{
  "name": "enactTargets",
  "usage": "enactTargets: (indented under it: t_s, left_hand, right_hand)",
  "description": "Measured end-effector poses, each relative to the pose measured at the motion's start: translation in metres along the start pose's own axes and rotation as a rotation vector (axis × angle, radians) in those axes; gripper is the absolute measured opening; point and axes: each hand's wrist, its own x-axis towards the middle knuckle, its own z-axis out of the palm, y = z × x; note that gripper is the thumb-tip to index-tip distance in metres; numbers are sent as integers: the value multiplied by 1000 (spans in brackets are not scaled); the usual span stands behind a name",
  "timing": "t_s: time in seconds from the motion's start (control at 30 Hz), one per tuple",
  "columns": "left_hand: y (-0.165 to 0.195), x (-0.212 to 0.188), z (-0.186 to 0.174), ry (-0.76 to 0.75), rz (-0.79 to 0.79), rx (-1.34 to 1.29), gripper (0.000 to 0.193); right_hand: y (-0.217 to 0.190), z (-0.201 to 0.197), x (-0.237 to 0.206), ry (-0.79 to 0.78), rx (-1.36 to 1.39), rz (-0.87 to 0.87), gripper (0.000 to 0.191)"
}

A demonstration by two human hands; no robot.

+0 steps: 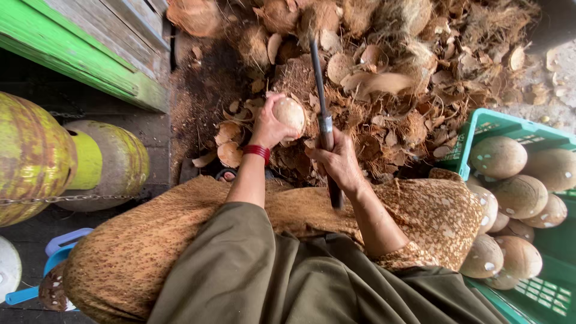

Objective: The person sits on the ground and husks coconuts one at a time, holding each coconut against a bladed stake and striking the husk with a machete to strip off the fibrous outer layer. Dehusked coconuts are placed into a green plastic crate beside them, and discarded husks pile on the ground.

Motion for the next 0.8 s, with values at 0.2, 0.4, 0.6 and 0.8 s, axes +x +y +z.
enactTargets:
  t_s: [0.2, 0.4, 0.6, 0.8]
  left_hand:
    - [11, 9, -4, 8, -33, 34, 105]
    - [-2, -4, -10, 17, -163, -373, 108]
    - [3, -16, -19, -14, -21, -194, 112]
    - [45, -12, -8, -92, -35, 353, 112]
  right_hand:
    - [49, 24, 16, 30, 134, 304, 19]
    - [59, 21, 25, -94, 378, 565, 20]
    - [-15, -1, 0, -11, 183, 422, 16]
    - [-13, -4, -16, 26, -20, -249, 21]
